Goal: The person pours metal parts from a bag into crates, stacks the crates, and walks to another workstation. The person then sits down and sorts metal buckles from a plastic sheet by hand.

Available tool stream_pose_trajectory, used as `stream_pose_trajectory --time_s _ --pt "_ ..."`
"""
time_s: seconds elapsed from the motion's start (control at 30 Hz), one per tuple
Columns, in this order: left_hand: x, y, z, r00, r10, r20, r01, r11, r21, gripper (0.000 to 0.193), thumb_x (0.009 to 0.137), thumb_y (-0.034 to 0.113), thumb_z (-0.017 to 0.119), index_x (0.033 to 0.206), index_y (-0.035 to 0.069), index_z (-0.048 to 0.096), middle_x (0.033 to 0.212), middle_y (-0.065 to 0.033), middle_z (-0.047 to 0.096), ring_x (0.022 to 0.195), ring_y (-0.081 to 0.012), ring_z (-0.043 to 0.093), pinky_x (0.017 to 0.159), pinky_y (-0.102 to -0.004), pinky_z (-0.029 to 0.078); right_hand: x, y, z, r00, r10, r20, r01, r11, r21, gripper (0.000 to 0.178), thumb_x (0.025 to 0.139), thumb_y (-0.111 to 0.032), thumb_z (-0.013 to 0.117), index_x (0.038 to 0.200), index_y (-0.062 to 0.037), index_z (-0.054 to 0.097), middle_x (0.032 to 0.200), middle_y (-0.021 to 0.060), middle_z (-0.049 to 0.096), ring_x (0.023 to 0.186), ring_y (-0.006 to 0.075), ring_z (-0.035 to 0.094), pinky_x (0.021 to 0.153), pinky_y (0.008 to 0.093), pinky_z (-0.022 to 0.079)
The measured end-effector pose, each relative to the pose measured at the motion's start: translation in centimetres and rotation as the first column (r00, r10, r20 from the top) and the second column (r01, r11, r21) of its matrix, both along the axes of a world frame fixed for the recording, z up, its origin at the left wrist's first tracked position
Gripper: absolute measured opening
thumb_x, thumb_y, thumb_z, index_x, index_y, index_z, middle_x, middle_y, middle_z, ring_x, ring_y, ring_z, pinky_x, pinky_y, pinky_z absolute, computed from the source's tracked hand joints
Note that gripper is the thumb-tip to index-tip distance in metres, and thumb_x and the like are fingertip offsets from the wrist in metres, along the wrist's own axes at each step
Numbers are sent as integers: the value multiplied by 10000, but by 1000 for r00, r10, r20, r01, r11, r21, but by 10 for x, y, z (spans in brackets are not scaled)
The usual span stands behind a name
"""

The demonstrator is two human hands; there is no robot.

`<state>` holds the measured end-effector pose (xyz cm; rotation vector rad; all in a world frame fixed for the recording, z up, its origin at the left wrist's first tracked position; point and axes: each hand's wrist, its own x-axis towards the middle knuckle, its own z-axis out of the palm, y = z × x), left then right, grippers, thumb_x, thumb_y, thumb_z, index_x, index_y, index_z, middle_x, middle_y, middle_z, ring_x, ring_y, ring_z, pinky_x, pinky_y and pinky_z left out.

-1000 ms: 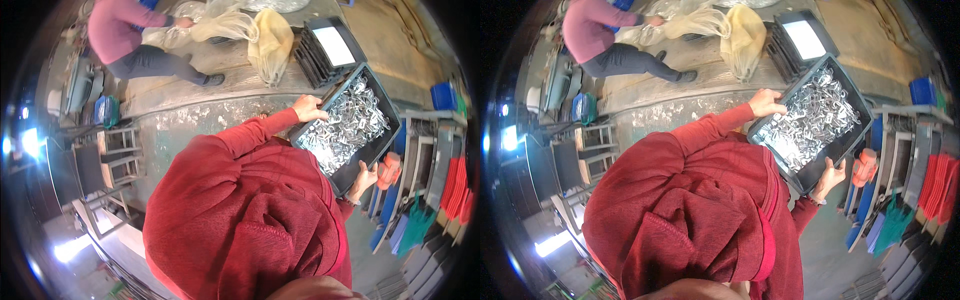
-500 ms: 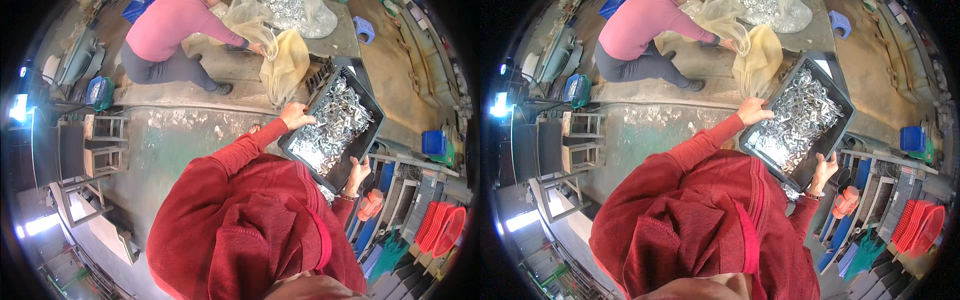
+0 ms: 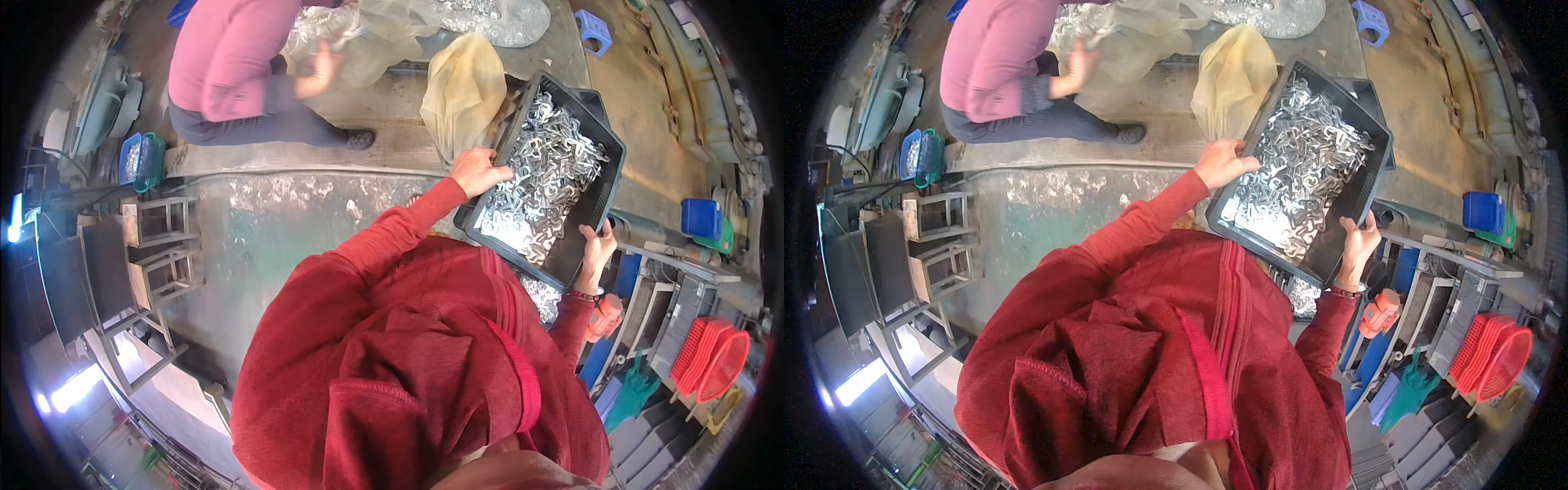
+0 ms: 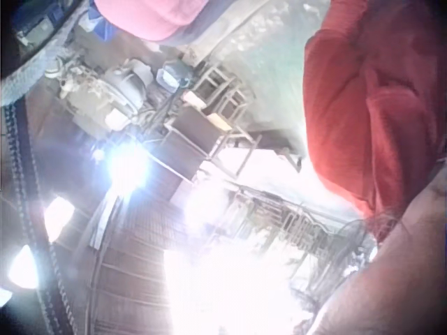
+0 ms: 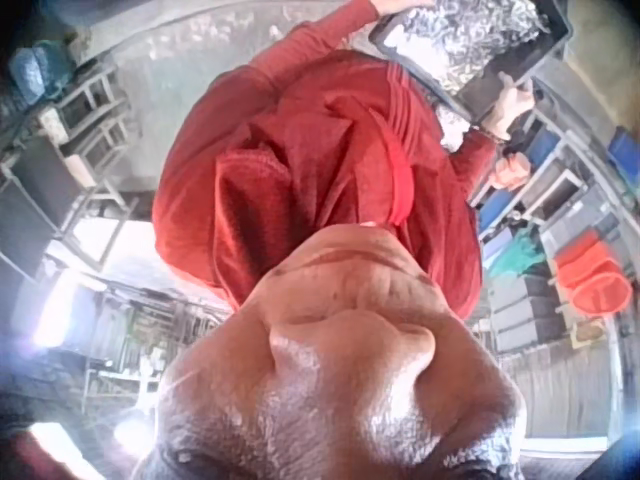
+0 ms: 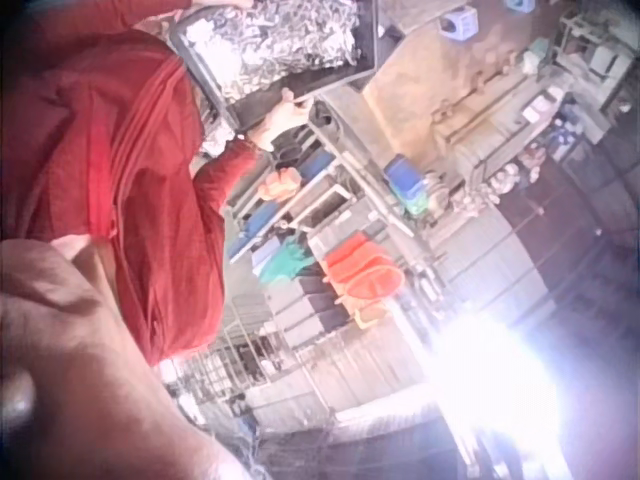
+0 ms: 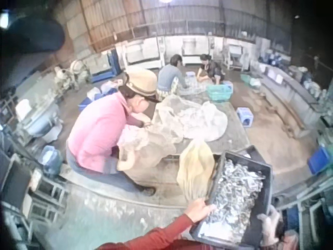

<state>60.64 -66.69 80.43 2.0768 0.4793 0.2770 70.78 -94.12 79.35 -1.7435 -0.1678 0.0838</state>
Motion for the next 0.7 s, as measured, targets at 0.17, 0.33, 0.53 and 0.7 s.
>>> stream_pose_trajectory --time_s 0.17,0.33,0.53,0.7 --pt "-14 -13 -8 994 -8 -106 -3 995 -95 519 593 413 559 806 -60 574 777 -265 562 754 -379 553 673 -401 421 19 -1 22 993 109 -40 -114 981 -157 312 598 15 565 910 20 575 746 1 576 616 66 484 572 193 392" --pt "-12 -16 -13 986 52 -158 -80 981 -177 464 586 400 554 745 -35 576 753 -263 556 737 -384 548 654 -410 415 38 1 9 974 207 -89 -221 954 -203 301 598 19 554 898 27 572 736 -2 574 613 62 486 564 192 394" --pt "-8 -16 -10 955 205 -217 -238 961 -140 481 555 386 585 791 -34 604 742 -247 574 751 -354 569 689 -380 433 55 17 11 964 249 -97 -265 941 -211 236 598 11 548 833 22 571 701 -10 558 588 59 449 543 190 369" --pt "-34 -21 -31 935 341 -94 -353 893 -278 446 564 355 576 774 -40 585 705 -236 565 692 -351 556 631 -370 422 57 43 29 926 377 5 -369 908 -198 222 620 2 533 837 34 566 693 -14 550 593 64 444 546 196 370"
